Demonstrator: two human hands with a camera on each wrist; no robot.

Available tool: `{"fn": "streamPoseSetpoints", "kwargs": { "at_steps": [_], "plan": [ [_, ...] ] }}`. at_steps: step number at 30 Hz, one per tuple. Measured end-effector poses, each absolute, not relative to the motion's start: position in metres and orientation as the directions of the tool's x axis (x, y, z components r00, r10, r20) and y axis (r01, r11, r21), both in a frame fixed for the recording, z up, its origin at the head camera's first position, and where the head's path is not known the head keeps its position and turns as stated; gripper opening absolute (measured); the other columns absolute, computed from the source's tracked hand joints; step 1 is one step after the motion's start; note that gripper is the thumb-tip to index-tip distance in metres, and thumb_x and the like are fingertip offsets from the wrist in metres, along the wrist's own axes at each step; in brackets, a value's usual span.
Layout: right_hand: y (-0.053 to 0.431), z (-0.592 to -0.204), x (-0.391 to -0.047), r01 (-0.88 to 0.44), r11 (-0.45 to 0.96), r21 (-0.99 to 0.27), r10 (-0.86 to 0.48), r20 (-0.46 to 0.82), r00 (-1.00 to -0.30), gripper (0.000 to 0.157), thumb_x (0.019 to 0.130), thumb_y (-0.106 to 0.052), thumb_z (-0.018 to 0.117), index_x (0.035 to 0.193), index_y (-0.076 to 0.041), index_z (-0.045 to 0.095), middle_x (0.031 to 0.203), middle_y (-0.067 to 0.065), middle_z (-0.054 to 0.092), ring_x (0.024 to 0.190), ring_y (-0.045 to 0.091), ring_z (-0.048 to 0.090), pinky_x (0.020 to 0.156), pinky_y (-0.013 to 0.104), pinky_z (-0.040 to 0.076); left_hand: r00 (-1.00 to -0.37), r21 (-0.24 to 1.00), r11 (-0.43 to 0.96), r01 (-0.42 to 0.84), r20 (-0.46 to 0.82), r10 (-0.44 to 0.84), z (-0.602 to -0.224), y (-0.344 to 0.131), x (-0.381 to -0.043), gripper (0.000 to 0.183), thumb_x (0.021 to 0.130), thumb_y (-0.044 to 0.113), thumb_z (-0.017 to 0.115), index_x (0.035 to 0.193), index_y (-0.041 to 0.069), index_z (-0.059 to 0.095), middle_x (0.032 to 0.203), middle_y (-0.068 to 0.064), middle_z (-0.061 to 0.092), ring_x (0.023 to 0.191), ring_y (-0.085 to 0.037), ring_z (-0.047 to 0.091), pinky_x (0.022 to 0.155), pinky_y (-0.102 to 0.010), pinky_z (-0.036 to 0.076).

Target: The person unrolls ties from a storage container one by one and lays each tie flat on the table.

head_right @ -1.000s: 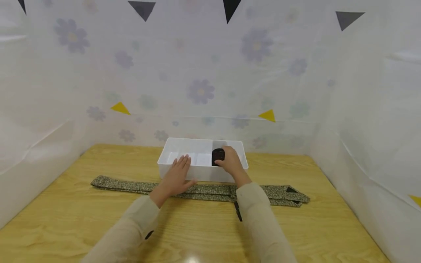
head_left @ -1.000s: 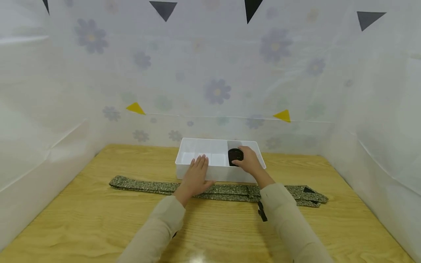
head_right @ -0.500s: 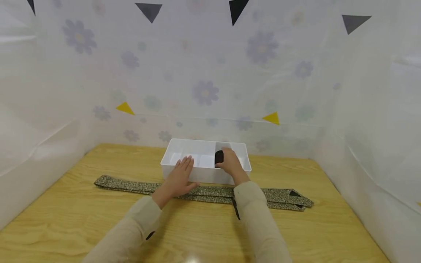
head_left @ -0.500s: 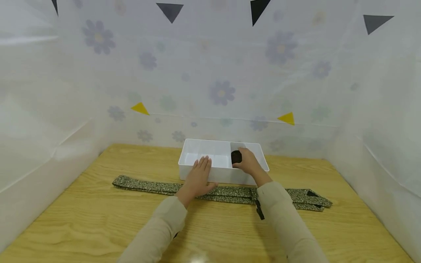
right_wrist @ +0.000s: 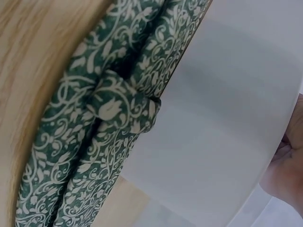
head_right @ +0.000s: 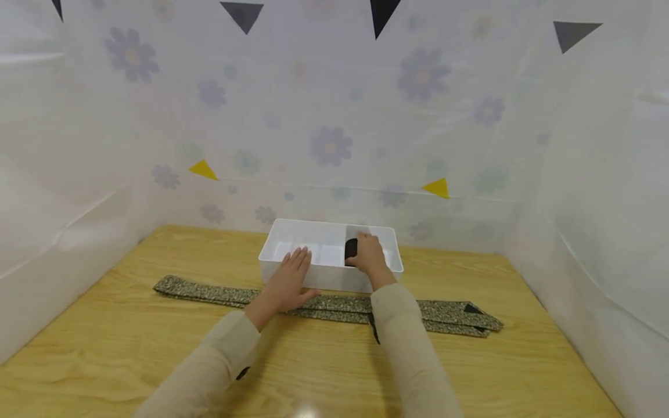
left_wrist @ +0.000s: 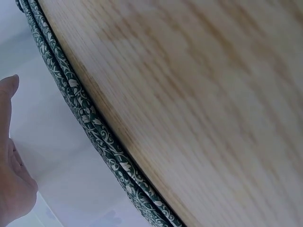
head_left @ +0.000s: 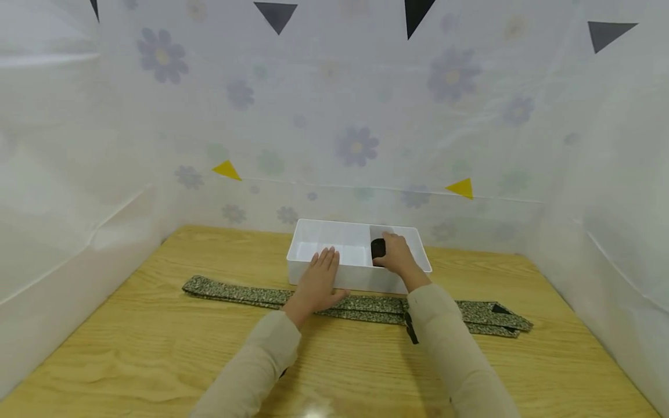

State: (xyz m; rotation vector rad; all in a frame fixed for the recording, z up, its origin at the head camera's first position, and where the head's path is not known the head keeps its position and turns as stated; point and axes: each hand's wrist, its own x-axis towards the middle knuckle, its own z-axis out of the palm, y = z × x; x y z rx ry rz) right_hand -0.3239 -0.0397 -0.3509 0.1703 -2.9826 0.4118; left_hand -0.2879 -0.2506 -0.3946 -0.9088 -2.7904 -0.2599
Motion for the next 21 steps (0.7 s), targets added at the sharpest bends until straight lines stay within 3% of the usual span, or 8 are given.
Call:
{"fn": "streamPoseSetpoints", "kwargs": {
  "at_steps": [9,16,21],
  "plan": [
    [-0.041,-0.351,-0.329,-0.134,0.977,-0.165,-0.106,0.166,-0.980,0.071,0.076,-0.024,0.075,0.129,0.012,0.043,0.123,0.031,0.051,0.113,0.047,0.047,0.095,0.053,0.041,-0.802,0.115,0.802,0.586,0.229,0.552,-0.393,-0.250,-0.284,0.085,0.089,0.049,0.053,0.145,-0.004,0.019,0.152,-0.020,0.021,0.143,-0.031,0.017,0.117,-0.042,0.015],
    [-0.042,-0.350,-0.331,-0.102,0.987,-0.126,-0.086,0.122,-0.989,0.076,0.076,-0.026,0.075,0.132,0.012,0.040,0.129,0.032,0.046,0.119,0.047,0.043,0.099,0.052,0.039,-0.805,0.090,0.810,0.579,0.219,0.551,-0.390,-0.250,-0.282,0.084,0.090,0.049,0.052,0.145,-0.004,0.019,0.152,-0.019,0.022,0.143,-0.031,0.017,0.117,-0.041,0.015],
    [-0.043,-0.349,-0.335,-0.106,0.994,-0.029,-0.103,0.065,-0.992,0.078,0.078,-0.030,0.074,0.133,0.012,0.039,0.130,0.031,0.045,0.120,0.046,0.042,0.099,0.052,0.039,-0.808,0.074,0.816,0.574,0.217,0.548,-0.389,-0.250,-0.282,0.083,0.090,0.049,0.052,0.145,-0.004,0.020,0.152,-0.020,0.023,0.142,-0.031,0.018,0.117,-0.041,0.015]
  ]
}}
